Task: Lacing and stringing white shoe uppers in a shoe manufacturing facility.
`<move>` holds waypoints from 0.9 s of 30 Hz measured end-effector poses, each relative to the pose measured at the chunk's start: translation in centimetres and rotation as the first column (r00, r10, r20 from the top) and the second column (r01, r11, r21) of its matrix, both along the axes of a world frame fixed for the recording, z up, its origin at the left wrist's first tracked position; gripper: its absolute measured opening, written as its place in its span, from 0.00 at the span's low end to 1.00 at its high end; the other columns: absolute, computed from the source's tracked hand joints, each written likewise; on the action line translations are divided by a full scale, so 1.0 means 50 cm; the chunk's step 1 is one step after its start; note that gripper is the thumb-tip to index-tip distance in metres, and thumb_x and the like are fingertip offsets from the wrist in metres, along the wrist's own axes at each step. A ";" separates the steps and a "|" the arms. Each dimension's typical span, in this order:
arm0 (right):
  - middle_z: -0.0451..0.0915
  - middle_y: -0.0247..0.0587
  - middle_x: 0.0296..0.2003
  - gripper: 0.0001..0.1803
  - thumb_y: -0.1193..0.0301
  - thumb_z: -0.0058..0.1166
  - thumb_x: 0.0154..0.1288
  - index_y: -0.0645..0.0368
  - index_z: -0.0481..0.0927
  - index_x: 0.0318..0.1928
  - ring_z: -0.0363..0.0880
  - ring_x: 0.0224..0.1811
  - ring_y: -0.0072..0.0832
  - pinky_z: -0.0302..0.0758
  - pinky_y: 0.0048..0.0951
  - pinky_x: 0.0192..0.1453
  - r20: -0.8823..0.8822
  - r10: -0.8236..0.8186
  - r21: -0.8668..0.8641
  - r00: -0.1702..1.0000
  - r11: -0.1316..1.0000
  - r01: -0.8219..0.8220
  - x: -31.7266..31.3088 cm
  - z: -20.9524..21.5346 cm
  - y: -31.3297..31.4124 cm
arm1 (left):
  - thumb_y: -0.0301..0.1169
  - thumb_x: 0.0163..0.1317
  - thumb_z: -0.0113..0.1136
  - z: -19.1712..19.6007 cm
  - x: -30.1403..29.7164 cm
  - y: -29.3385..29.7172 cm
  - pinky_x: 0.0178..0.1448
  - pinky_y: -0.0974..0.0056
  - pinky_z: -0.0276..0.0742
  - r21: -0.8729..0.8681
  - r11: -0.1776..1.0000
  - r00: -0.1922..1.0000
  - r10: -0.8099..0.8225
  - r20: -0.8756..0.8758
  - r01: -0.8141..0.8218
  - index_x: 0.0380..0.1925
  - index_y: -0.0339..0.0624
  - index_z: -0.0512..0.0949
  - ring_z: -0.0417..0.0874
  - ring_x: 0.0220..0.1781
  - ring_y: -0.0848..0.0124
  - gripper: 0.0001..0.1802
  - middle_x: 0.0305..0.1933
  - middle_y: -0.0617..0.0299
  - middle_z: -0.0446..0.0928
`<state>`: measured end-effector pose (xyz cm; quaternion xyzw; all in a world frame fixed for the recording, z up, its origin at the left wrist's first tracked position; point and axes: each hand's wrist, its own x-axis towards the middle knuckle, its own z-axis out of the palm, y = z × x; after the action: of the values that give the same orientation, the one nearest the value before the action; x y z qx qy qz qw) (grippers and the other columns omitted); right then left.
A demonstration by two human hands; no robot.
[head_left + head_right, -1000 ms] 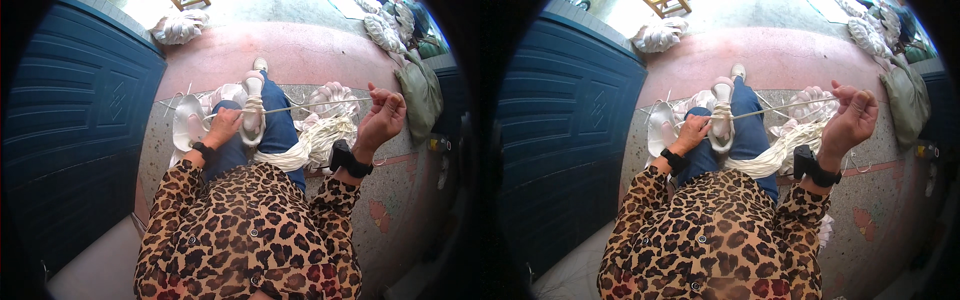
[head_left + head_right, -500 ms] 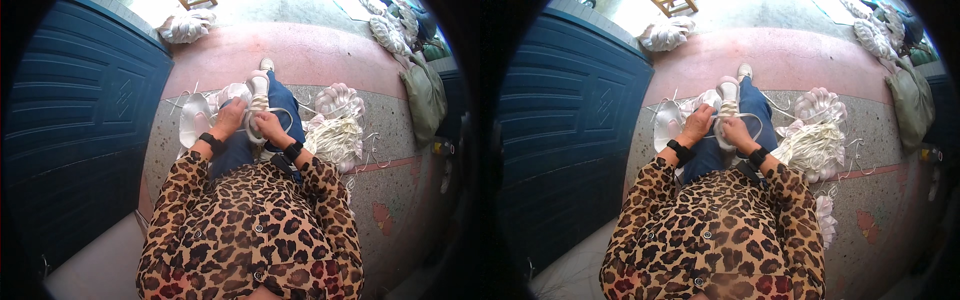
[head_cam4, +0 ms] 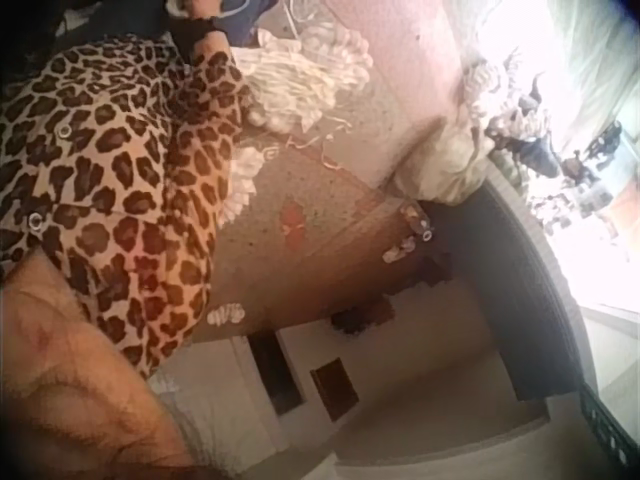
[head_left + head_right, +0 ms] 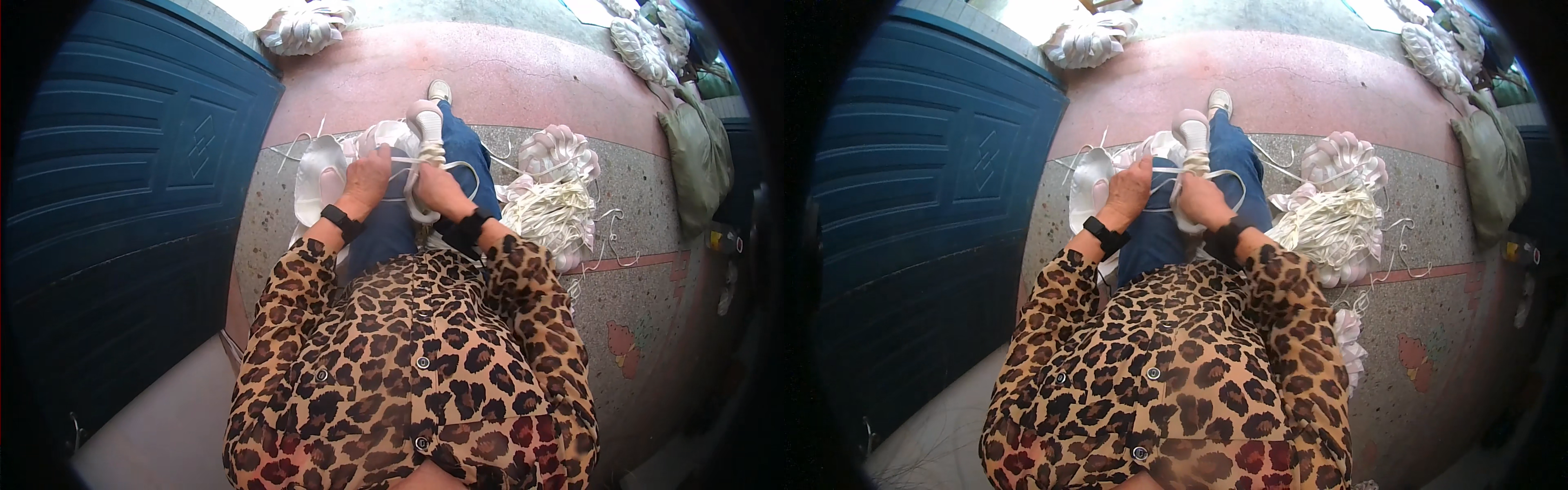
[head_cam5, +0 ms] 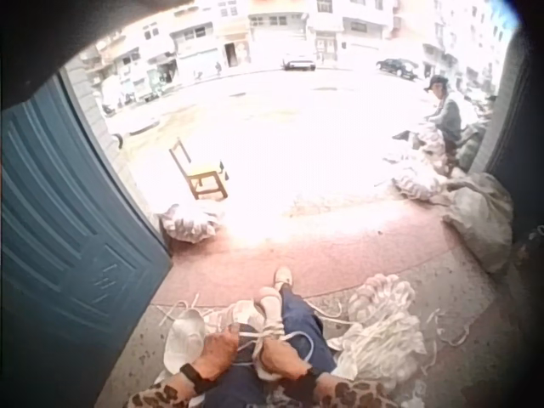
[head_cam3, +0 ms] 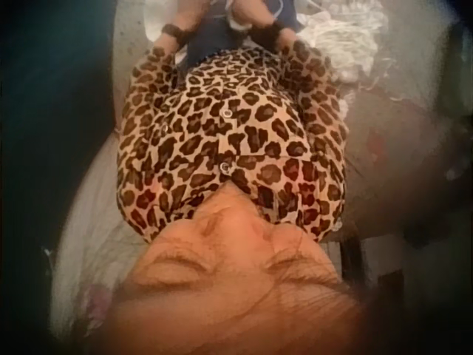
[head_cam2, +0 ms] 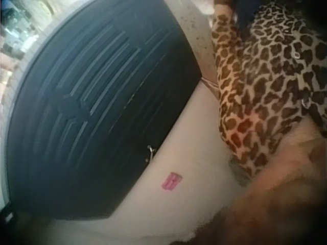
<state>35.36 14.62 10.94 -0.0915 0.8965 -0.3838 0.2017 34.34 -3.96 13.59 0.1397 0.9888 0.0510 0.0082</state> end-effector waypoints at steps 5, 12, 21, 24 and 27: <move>0.83 0.57 0.36 0.11 0.71 0.51 0.65 0.66 0.82 0.40 0.84 0.41 0.54 0.79 0.48 0.47 -0.292 0.484 0.121 0.825 0.875 -0.470 -0.009 -0.032 0.084 | 0.23 0.64 0.50 0.015 0.004 -0.008 0.41 0.49 0.82 0.310 0.948 0.995 0.096 -0.041 -0.079 0.47 0.37 0.76 0.86 0.38 0.45 0.13 0.36 0.43 0.82; 0.82 0.41 0.27 0.10 0.70 0.50 0.70 0.62 0.82 0.44 0.81 0.25 0.37 0.79 0.37 0.34 0.057 0.222 0.001 0.973 0.975 -0.222 0.033 0.066 0.120 | 0.24 0.67 0.45 0.019 0.036 0.017 0.41 0.48 0.79 0.692 0.674 0.966 0.201 0.162 -0.256 0.49 0.37 0.75 0.85 0.34 0.45 0.13 0.31 0.42 0.80; 0.75 0.29 0.21 0.10 0.70 0.46 0.79 0.61 0.78 0.43 0.73 0.19 0.16 0.74 0.22 0.30 0.058 0.217 -0.940 0.974 0.340 -0.019 0.064 0.371 0.300 | 0.30 0.73 0.48 0.026 0.049 0.077 0.23 0.68 0.74 0.693 0.507 0.845 0.154 0.512 -0.512 0.49 0.35 0.75 0.79 0.19 0.74 0.12 0.33 0.56 0.81; 0.73 0.29 0.20 0.10 0.71 0.42 0.80 0.61 0.77 0.45 0.71 0.17 0.15 0.77 0.32 0.45 -0.177 0.066 -0.979 0.982 -0.114 -0.169 0.074 0.432 0.277 | 0.30 0.71 0.52 -0.014 0.044 0.077 0.25 0.68 0.76 0.653 0.640 0.880 0.080 0.469 -0.406 0.48 0.34 0.77 0.80 0.21 0.73 0.12 0.34 0.57 0.81; 0.69 0.26 0.19 0.11 0.70 0.42 0.80 0.61 0.76 0.51 0.68 0.17 0.15 0.74 0.38 0.54 -0.143 0.065 -0.987 0.988 -0.084 -0.137 0.073 0.446 0.274 | 0.30 0.70 0.54 -0.023 0.032 0.054 0.28 0.67 0.77 0.647 0.686 0.904 0.037 0.426 -0.334 0.49 0.33 0.77 0.81 0.25 0.73 0.13 0.35 0.59 0.81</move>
<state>39.03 28.31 33.22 -0.2862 0.3234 -0.8987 0.0762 35.96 -1.25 12.42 0.0165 0.8808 0.4520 0.1400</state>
